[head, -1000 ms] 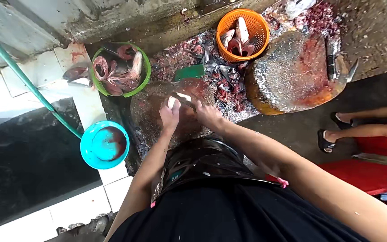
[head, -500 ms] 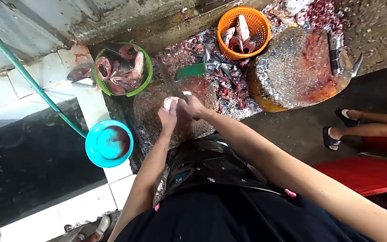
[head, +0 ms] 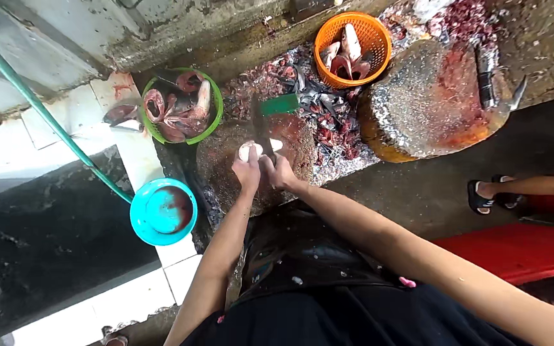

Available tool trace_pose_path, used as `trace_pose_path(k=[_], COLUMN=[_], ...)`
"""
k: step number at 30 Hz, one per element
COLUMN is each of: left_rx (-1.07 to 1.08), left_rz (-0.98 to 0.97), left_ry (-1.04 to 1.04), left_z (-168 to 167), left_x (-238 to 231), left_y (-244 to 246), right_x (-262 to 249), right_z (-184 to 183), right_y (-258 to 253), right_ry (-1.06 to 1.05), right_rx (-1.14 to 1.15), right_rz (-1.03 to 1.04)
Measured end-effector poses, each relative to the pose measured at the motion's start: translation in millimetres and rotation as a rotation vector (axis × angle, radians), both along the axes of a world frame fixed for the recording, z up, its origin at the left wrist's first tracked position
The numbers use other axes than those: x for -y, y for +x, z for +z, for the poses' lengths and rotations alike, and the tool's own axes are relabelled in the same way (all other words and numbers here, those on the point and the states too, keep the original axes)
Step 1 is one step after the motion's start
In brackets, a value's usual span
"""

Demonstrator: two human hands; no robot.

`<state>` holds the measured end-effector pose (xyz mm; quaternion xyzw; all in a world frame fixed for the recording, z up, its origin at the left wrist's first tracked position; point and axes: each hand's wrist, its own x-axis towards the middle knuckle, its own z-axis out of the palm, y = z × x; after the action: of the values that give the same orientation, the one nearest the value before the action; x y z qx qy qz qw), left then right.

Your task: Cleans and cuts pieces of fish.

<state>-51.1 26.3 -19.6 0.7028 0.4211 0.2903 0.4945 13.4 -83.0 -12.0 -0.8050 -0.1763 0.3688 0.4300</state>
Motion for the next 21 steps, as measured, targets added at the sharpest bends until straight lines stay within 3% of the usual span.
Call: trace_pose_path(k=[5, 9, 11, 13, 18, 21], left_rx=[-0.016, -0.241, -0.311, -0.291, -0.301, -0.252], left_rz=[-0.002, -0.147, -0.22, -0.223, -0.214, -0.147], left_ry=[-0.033, -0.101, -0.078, -0.024, 0.003, -0.026], left_z=[9.4, 43.4, 42.1, 37.0, 40.0, 30.2], left_x=[4.8, 10.3, 11.0, 10.4, 19.2, 23.3], left_y=[-0.9, -20.3, -30.8, -35.8, -35.6, -21.4], right_x=[7.7, 16.9, 28.2, 34.0, 83.7, 118.4], right_z=[9.6, 17.1, 8.6, 27.8, 135.1, 153.2], right_y=[9.3, 10.7, 10.3, 21.0, 74.4, 103.1], right_ry=[-0.012, -0.001, -0.047, -0.139, -0.442, -0.652], right_rx=[-0.054, -0.272, -0.267, -0.078, 0.38, 0.515], right_rz=[0.019, -0.007, 0.07, 0.198, 0.563, 0.772])
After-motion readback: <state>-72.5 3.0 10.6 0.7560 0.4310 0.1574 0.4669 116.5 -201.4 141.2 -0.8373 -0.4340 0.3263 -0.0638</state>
